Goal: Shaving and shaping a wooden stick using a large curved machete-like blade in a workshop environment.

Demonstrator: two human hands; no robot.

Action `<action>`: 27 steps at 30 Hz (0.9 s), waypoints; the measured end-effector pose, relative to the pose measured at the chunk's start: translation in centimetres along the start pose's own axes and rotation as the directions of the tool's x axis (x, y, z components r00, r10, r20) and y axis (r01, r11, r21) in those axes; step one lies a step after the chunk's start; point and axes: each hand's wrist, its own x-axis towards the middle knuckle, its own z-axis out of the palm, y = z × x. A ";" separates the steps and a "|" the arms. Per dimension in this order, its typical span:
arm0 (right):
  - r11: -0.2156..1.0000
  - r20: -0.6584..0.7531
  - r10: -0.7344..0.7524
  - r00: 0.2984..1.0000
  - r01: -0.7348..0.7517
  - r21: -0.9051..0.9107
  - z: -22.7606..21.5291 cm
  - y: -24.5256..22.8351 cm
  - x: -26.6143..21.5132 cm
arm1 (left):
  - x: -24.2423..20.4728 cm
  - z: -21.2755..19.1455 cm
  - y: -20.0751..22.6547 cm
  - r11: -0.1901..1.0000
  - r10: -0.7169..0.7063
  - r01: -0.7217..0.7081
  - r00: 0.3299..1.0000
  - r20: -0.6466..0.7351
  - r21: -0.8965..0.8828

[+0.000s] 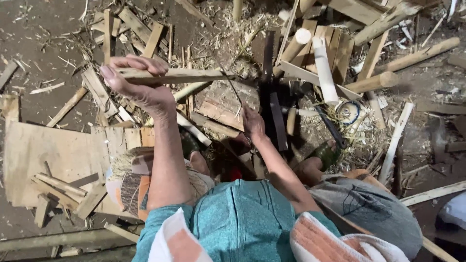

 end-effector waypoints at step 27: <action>0.999 -0.094 0.033 0.995 -0.031 0.022 2.5 2.5 0.0 | 0.5 -1.9 -2.2 0.974 -0.041 0.091 0.971 0.234 -0.209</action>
